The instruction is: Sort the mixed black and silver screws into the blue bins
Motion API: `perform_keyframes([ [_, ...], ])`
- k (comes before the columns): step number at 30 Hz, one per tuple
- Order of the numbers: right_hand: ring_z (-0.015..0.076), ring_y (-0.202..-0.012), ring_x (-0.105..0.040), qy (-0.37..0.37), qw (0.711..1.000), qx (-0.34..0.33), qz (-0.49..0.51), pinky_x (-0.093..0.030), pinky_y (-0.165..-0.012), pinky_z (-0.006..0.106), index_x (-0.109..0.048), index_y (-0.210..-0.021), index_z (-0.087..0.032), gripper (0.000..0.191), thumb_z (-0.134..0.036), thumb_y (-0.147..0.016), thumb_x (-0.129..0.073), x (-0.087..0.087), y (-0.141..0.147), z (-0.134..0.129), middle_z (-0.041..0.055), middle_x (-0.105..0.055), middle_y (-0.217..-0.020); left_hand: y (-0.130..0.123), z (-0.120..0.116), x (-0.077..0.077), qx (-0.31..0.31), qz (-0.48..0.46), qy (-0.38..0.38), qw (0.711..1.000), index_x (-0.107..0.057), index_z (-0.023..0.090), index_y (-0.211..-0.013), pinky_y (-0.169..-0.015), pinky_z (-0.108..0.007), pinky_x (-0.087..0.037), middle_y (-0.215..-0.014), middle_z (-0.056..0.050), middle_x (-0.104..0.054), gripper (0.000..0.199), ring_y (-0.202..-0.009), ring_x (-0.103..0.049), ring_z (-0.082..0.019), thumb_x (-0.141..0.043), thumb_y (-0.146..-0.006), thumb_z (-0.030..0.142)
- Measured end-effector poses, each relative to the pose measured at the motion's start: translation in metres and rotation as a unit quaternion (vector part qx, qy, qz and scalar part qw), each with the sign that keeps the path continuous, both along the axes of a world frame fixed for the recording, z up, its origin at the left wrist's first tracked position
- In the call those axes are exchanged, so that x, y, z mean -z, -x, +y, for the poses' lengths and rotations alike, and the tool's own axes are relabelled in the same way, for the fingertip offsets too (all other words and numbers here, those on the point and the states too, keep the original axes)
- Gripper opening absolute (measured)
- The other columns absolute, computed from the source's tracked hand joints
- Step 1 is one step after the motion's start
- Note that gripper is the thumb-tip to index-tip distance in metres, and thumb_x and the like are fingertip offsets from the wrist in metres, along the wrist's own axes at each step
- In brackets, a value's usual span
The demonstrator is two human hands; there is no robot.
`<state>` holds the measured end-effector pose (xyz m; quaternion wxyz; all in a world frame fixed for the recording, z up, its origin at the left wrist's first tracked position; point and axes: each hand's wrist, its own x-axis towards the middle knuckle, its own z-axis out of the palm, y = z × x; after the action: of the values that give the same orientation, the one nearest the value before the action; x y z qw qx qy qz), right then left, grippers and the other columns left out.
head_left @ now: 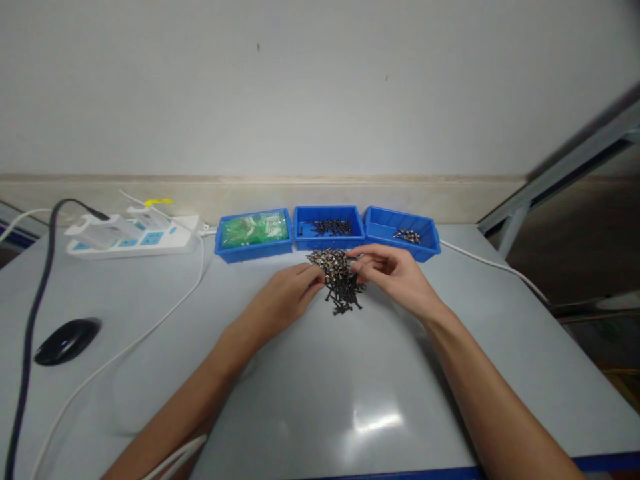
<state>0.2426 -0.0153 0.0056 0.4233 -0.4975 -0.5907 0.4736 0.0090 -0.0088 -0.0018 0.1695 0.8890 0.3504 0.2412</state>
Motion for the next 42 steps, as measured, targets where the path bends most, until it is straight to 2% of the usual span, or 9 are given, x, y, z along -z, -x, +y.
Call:
perform_keyframes([
  [7, 0.0152, -0.071, -0.07, 0.067, 0.99, -0.12, 0.04, -0.055, -0.067, 0.028, -0.077, -0.102, -0.016, 0.029, -0.032, -0.079, -0.08, -0.001, 0.008, -0.007, 0.0053, -0.077, -0.079, -0.003, -0.003, 0.001, -0.021, -0.125, -0.026, 0.992, -0.061, 0.018, -0.09, -0.066, -0.018, -0.049, -0.076, 0.004, -0.067, 0.011, -0.066, -0.064, -0.01, -0.07, -0.088, 0.011],
  [12, 0.0149, -0.067, -0.07, 0.073, 0.992, -0.09, 0.039, -0.056, -0.063, 0.026, -0.077, -0.1, -0.015, 0.028, -0.03, -0.077, -0.081, -0.003, 0.009, -0.007, 0.0043, -0.077, -0.074, -0.007, -0.006, 0.001, -0.023, -0.141, -0.023, 0.989, -0.062, 0.018, -0.088, -0.065, -0.018, -0.05, -0.075, 0.004, -0.068, 0.009, -0.066, -0.065, -0.009, -0.069, -0.089, 0.012],
  [16, 0.0163, -0.067, -0.072, 0.079, 0.991, -0.101, 0.029, -0.057, -0.062, 0.028, -0.079, -0.092, -0.016, 0.022, -0.033, -0.078, -0.081, -0.002, 0.005, -0.006, 0.0051, -0.077, -0.073, -0.006, -0.007, -0.001, -0.018, -0.133, 0.006, 0.991, -0.063, 0.019, -0.092, -0.068, -0.02, -0.051, -0.078, 0.003, -0.069, 0.007, -0.069, -0.067, -0.01, -0.068, -0.09, 0.014],
  [19, 0.0193, -0.071, -0.074, 0.061, 0.997, -0.051, 0.024, -0.061, -0.069, 0.033, -0.079, -0.088, -0.017, 0.021, -0.034, -0.076, -0.083, 0.001, 0.005, -0.002, 0.0055, -0.077, -0.074, -0.006, -0.009, -0.002, -0.003, -0.097, 0.015, 0.995, -0.063, 0.019, -0.1, -0.071, -0.024, -0.052, -0.083, 0.001, -0.069, 0.012, -0.073, -0.065, -0.013, -0.069, -0.09, 0.019],
  [22, 0.0226, -0.094, -0.076, -0.002, 0.996, 0.026, 0.081, -0.061, -0.09, 0.04, -0.078, -0.105, -0.02, 0.034, -0.032, -0.074, -0.085, 0.001, 0.01, 0.003, 0.0082, -0.079, -0.103, -0.009, -0.012, -0.002, 0.05, -0.017, 0.024, 0.998, -0.064, 0.018, -0.1, -0.073, -0.028, -0.052, -0.093, -0.004, -0.069, 0.014, -0.082, -0.065, -0.018, -0.07, -0.09, 0.024],
  [25, 0.0248, -0.118, -0.069, -0.046, 0.99, 0.037, 0.127, -0.056, -0.105, 0.043, -0.065, -0.134, -0.029, 0.059, -0.029, -0.077, -0.083, -0.001, 0.015, 0.004, 0.0078, -0.066, -0.139, -0.015, -0.016, 0.002, 0.082, 0.042, 0.024, 0.995, -0.065, 0.017, -0.098, -0.082, -0.034, -0.052, -0.101, -0.008, -0.069, 0.007, -0.095, -0.064, -0.023, -0.064, -0.093, 0.022],
  [27, 0.0254, -0.121, -0.067, -0.058, 0.99, 0.038, 0.126, -0.055, -0.106, 0.043, -0.059, -0.14, -0.032, 0.064, -0.029, -0.08, -0.081, -0.002, 0.016, 0.004, 0.0075, -0.059, -0.147, -0.018, -0.017, 0.005, 0.078, 0.067, 0.02, 0.995, -0.065, 0.016, -0.097, -0.084, -0.036, -0.052, -0.101, -0.009, -0.069, 0.006, -0.096, -0.063, -0.024, -0.06, -0.094, 0.018],
  [33, 0.0241, -0.109, -0.073, -0.059, 0.993, 0.045, 0.097, -0.055, -0.105, 0.044, -0.062, -0.134, -0.03, 0.054, -0.038, -0.083, -0.078, 0.0, 0.007, 0.0, 0.0092, -0.065, -0.139, -0.018, -0.014, 0.007, 0.039, 0.09, 0.007, 0.995, -0.065, 0.016, -0.095, -0.085, -0.036, -0.053, -0.099, -0.008, -0.069, 0.006, -0.095, -0.062, -0.023, -0.06, -0.093, 0.014],
  [42, 0.0216, -0.093, -0.075, -0.046, 0.995, 0.049, 0.071, -0.06, -0.09, 0.04, -0.07, -0.114, -0.023, 0.038, -0.036, -0.08, -0.078, 0.001, 0.005, -0.003, 0.0088, -0.077, -0.11, -0.011, -0.007, 0.013, 0.021, 0.027, 0.027, 0.999, -0.066, 0.017, -0.089, -0.079, -0.032, -0.052, -0.09, -0.005, -0.068, 0.005, -0.088, -0.063, -0.021, -0.067, -0.09, 0.012],
])
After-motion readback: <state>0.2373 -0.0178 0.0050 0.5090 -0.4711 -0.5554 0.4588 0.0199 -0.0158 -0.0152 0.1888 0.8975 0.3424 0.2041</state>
